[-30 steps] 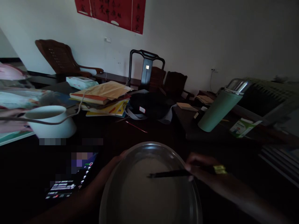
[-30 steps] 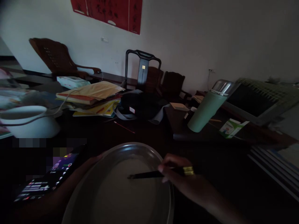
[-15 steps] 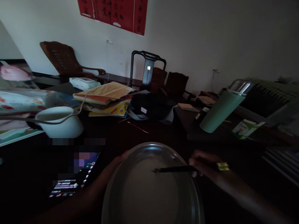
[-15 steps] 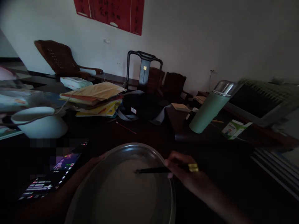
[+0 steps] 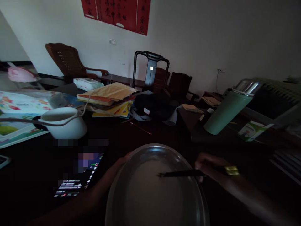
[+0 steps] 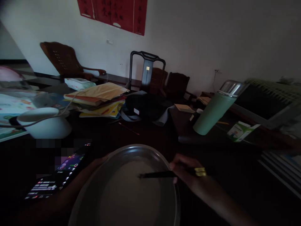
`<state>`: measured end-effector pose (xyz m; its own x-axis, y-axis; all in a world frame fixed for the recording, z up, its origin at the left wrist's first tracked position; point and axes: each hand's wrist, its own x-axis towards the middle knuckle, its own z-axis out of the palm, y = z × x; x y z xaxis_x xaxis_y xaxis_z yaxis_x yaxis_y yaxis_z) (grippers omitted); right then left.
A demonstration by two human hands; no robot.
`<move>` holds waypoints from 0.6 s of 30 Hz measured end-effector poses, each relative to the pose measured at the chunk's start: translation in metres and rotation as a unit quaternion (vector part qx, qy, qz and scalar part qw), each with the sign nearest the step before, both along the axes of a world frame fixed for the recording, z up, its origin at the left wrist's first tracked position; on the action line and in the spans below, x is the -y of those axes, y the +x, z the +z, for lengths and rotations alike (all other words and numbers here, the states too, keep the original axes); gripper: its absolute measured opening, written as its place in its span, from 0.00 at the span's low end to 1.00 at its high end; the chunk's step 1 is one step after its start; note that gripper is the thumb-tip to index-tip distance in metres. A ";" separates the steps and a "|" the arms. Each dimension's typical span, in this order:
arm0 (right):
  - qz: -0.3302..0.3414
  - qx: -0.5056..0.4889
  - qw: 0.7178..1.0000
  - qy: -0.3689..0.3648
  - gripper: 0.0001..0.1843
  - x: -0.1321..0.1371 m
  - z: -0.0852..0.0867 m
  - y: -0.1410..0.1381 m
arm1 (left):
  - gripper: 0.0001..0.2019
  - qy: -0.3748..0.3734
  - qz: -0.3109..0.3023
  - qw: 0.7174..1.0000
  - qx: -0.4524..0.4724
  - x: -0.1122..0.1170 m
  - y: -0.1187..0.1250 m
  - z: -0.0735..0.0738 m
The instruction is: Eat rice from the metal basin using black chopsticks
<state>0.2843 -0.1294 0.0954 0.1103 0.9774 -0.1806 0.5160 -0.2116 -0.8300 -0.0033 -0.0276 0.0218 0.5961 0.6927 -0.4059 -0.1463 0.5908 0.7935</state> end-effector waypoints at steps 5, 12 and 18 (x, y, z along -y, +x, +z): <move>0.026 -0.047 0.996 -0.073 0.13 0.017 -0.002 -0.006 | 0.24 0.000 -0.003 1.000 0.001 0.001 0.001 0.003; -0.019 0.048 0.999 -0.013 0.16 0.009 -0.003 -0.010 | 0.22 0.025 0.003 1.000 -0.007 0.001 0.003 0.007; -0.009 -0.039 0.998 -0.055 0.18 0.014 -0.001 -0.004 | 0.15 0.080 0.025 0.996 0.004 -0.003 0.006 0.005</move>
